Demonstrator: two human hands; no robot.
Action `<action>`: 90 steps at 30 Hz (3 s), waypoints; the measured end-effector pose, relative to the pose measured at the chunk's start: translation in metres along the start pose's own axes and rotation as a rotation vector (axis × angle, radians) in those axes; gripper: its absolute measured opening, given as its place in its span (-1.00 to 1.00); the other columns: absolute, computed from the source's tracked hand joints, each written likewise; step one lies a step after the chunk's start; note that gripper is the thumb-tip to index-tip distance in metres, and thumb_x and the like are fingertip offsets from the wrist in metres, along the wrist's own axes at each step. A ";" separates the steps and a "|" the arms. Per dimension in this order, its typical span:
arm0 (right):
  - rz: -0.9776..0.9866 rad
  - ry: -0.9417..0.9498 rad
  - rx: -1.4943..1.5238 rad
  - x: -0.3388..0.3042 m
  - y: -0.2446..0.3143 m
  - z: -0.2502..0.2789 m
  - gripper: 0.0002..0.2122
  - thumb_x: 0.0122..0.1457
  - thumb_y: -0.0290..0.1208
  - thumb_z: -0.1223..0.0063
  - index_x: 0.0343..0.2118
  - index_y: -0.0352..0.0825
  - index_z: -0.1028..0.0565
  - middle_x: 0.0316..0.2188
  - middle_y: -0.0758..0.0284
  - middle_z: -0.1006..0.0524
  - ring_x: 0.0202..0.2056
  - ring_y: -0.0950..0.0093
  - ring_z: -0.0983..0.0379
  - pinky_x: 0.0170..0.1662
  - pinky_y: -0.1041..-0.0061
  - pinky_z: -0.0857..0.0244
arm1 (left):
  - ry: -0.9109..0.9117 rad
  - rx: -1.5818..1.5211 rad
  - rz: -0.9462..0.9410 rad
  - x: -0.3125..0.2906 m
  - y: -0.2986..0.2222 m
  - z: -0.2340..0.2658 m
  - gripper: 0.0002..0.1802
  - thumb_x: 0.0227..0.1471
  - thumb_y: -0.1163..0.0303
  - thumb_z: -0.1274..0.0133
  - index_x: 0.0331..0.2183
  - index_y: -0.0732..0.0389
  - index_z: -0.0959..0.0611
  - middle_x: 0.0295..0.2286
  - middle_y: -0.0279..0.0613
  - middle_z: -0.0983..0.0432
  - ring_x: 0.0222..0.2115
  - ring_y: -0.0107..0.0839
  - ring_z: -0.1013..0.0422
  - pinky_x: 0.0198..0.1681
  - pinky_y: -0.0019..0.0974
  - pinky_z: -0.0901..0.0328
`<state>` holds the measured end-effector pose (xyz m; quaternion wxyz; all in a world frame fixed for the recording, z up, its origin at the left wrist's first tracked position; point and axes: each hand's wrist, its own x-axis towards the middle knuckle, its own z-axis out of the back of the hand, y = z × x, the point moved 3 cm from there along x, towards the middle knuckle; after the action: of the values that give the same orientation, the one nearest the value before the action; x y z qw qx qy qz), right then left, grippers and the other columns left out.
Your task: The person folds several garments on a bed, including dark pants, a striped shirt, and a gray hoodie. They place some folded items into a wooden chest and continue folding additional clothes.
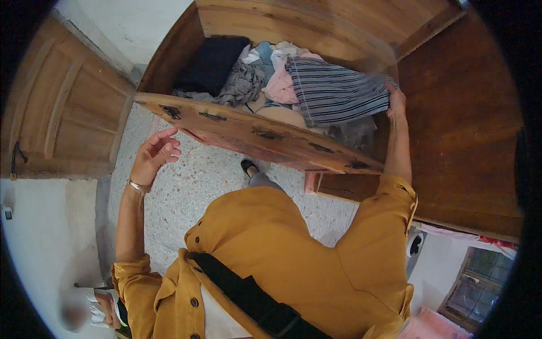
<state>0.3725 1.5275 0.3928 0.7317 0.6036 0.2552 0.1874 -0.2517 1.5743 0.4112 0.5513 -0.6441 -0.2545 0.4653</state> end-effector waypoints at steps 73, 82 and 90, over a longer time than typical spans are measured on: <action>0.875 0.259 -1.553 -0.009 -0.094 -0.177 -0.60 -0.07 -0.35 -0.06 -0.12 -0.34 -0.35 -0.23 0.14 -0.34 -0.21 0.04 -0.37 -0.30 0.16 -0.38 | 0.157 -0.136 0.159 0.045 0.040 -0.074 -0.56 0.00 0.27 -0.06 -0.07 0.19 -0.44 -0.33 -0.26 -0.45 -0.31 -0.46 -0.40 -0.24 -0.38 -0.33; 1.009 0.610 -1.582 -0.071 -0.032 -0.230 -0.57 -0.04 -0.20 -0.10 -0.12 -0.32 -0.38 -0.22 0.19 -0.40 -0.19 0.15 -0.39 -0.27 0.22 -0.34 | 0.481 0.024 0.040 0.066 0.051 -0.111 -0.56 0.03 0.37 -0.01 -0.01 0.13 -0.39 -0.28 -0.24 -0.43 -0.25 -0.49 -0.35 -0.15 -0.38 -0.27; 0.831 1.359 -0.267 -0.180 0.026 -0.334 -0.81 0.02 -0.58 -0.02 -0.25 -0.42 -0.46 -0.35 0.22 -0.49 -0.34 0.49 -0.46 -0.33 0.59 -0.32 | 0.528 0.223 -0.026 0.060 0.069 -0.152 -0.48 0.03 0.24 0.00 0.02 0.20 -0.33 -0.21 -0.07 -0.43 -0.18 -0.29 -0.35 -0.09 -0.27 -0.24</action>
<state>0.0294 1.6914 0.3971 0.3530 0.3106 0.3746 0.7991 -0.1043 1.5344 0.3202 0.6717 -0.6752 -0.0575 0.2994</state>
